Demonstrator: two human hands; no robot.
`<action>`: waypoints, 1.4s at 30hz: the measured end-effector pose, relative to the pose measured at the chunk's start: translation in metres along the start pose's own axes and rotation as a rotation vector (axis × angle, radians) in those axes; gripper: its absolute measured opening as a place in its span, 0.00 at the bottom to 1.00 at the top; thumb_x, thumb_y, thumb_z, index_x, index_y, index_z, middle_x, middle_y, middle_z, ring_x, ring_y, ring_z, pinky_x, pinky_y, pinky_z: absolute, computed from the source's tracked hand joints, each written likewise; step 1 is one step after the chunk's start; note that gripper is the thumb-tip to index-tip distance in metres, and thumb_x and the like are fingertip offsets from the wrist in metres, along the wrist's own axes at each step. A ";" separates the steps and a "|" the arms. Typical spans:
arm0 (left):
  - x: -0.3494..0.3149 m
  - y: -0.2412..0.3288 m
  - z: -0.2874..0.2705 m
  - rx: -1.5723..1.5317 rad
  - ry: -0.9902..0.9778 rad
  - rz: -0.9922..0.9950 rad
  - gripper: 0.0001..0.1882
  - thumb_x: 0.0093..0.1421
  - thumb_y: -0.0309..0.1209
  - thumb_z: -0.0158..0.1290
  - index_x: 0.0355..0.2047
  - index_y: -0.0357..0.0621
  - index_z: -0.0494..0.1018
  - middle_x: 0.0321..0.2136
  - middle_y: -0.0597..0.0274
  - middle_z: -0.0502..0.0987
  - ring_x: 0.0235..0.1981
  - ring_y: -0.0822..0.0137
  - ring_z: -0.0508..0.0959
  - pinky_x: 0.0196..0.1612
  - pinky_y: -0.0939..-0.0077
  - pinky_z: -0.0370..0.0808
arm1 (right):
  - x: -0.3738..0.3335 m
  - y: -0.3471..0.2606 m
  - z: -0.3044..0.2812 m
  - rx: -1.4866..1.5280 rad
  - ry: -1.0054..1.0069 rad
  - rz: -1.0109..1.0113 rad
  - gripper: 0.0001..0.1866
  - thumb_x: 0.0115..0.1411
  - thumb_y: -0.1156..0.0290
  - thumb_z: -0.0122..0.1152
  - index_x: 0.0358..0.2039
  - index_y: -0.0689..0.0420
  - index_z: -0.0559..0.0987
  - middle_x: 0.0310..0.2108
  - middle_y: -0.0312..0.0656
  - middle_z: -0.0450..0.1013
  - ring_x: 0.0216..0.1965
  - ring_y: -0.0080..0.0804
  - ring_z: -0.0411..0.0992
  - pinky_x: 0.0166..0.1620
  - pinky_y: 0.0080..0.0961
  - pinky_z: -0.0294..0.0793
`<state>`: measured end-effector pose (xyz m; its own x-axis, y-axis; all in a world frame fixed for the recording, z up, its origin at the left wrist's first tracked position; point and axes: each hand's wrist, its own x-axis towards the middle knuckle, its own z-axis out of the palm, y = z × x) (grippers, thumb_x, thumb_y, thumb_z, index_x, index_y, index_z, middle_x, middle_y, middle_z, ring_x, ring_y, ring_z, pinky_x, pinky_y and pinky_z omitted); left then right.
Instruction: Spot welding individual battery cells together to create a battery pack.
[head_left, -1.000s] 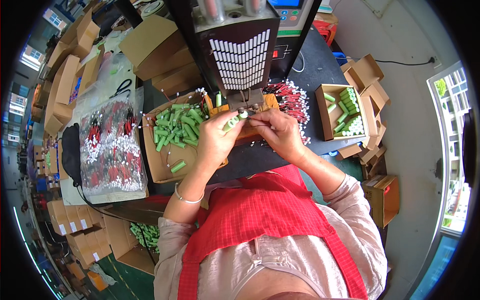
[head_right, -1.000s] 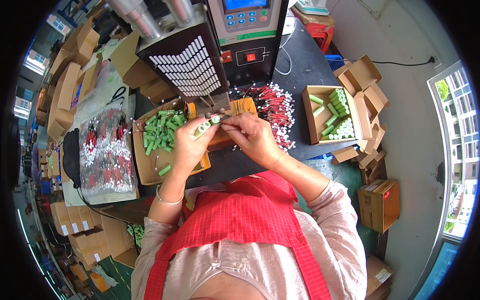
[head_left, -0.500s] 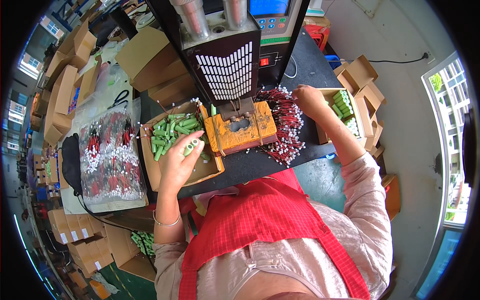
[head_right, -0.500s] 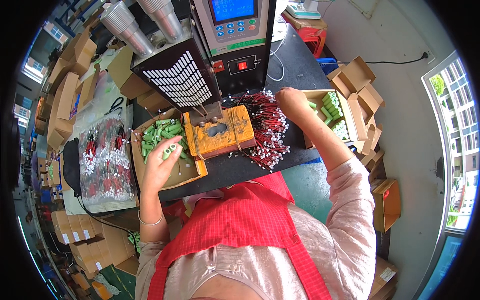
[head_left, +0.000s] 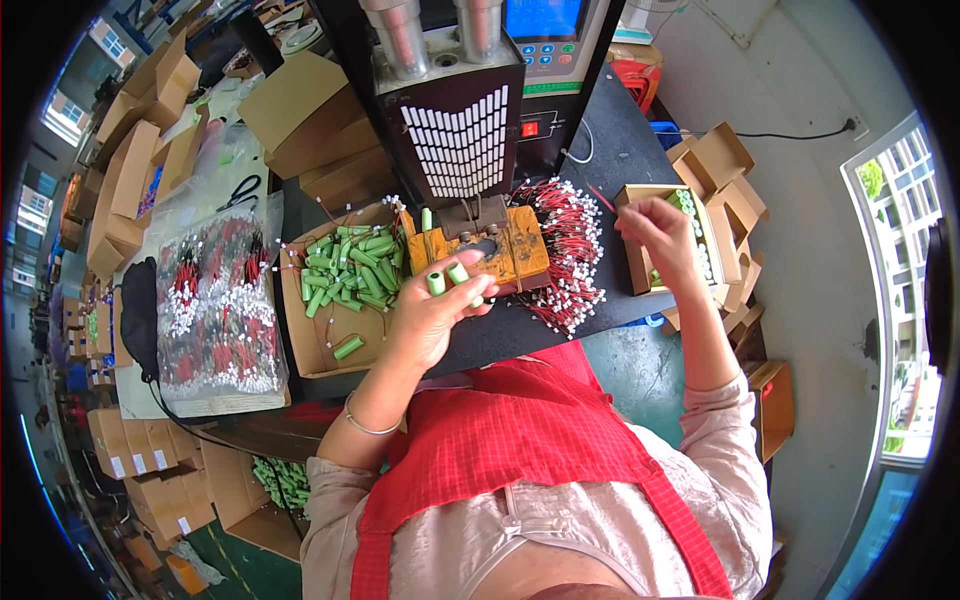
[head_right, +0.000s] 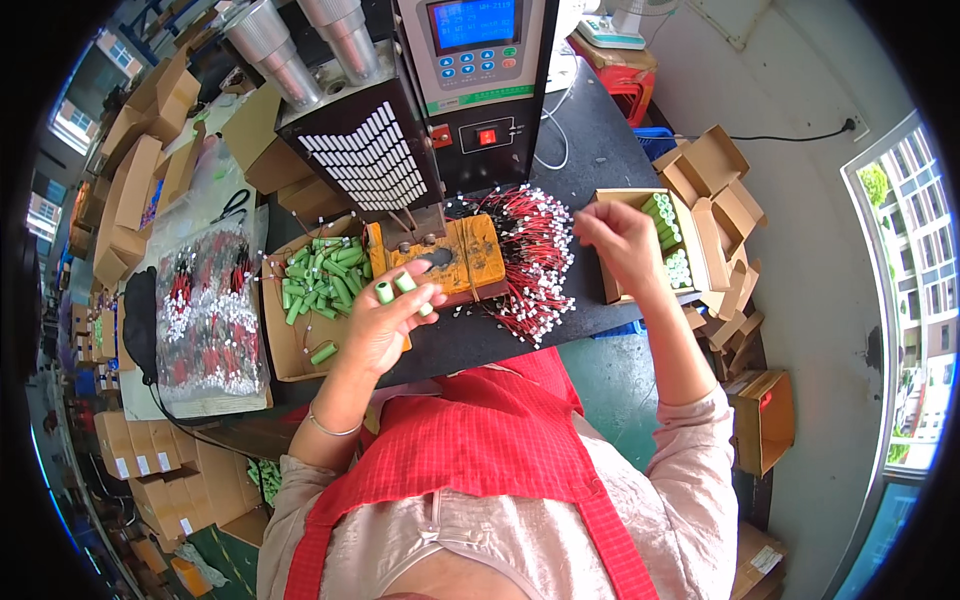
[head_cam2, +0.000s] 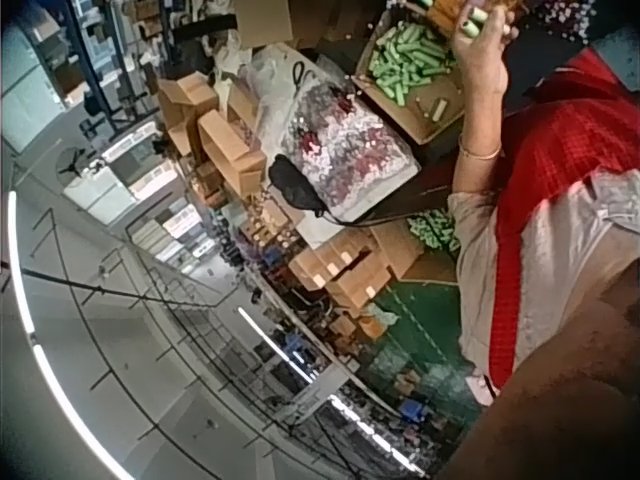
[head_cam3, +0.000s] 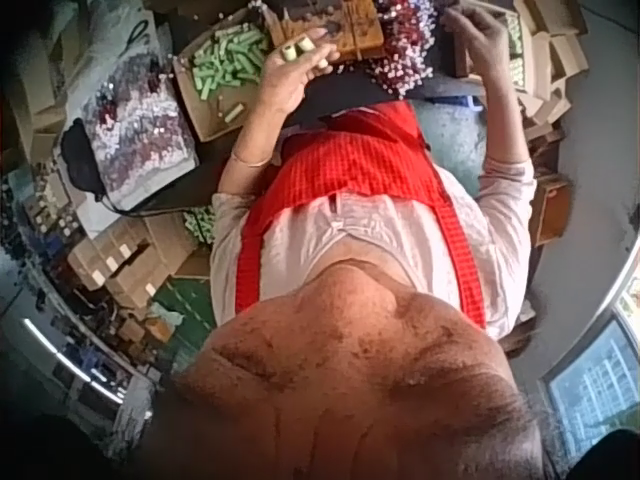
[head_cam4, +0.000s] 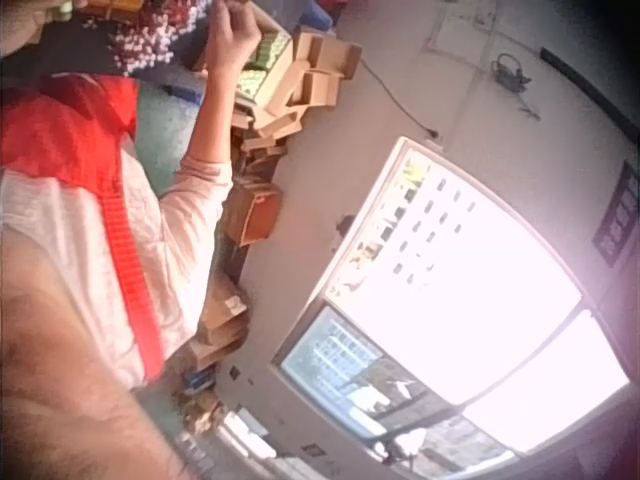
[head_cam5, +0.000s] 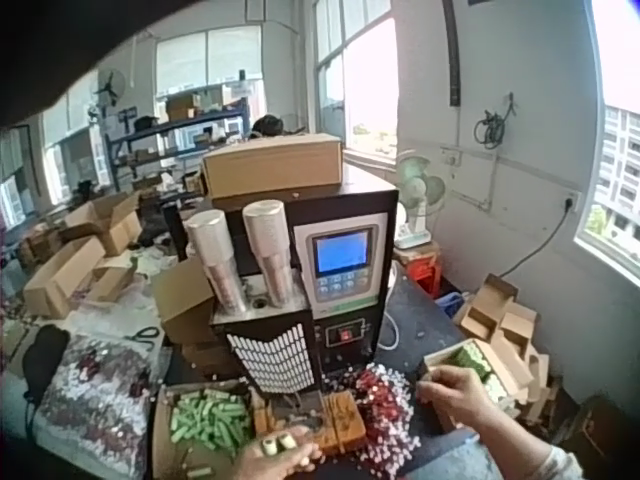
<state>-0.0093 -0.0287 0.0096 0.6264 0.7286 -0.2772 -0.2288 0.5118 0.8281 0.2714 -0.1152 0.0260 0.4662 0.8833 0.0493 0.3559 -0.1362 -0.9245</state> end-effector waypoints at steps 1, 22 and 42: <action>0.001 -0.003 0.002 -0.039 -0.007 -0.002 0.22 0.54 0.25 0.55 0.49 0.34 0.63 0.37 0.57 0.75 0.34 0.69 0.76 0.35 0.78 0.75 | -0.010 -0.007 0.004 0.142 -0.068 0.054 0.08 0.57 0.68 0.55 0.28 0.60 0.76 0.23 0.34 0.73 0.25 0.17 0.69 0.30 0.15 0.67; 0.019 0.002 0.000 0.905 0.087 0.696 0.14 0.46 0.23 0.60 0.35 0.37 0.75 0.23 0.61 0.72 0.24 0.70 0.73 0.27 0.80 0.71 | -0.036 -0.027 0.095 0.253 -0.367 0.095 0.10 0.59 0.66 0.55 0.30 0.61 0.75 0.18 0.30 0.68 0.19 0.12 0.62 0.21 0.10 0.60; 0.032 0.005 -0.004 1.205 0.190 0.775 0.10 0.47 0.28 0.58 0.31 0.37 0.75 0.24 0.56 0.76 0.25 0.59 0.77 0.29 0.73 0.73 | -0.009 -0.043 0.091 0.231 -0.520 0.177 0.11 0.58 0.67 0.56 0.34 0.62 0.76 0.19 0.33 0.70 0.22 0.15 0.68 0.26 0.13 0.68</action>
<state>0.0063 -0.0010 0.0029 0.5095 0.7371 0.4440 0.3569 -0.6505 0.6704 0.1783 -0.0770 0.0312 0.0242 0.9677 -0.2511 0.0966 -0.2522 -0.9628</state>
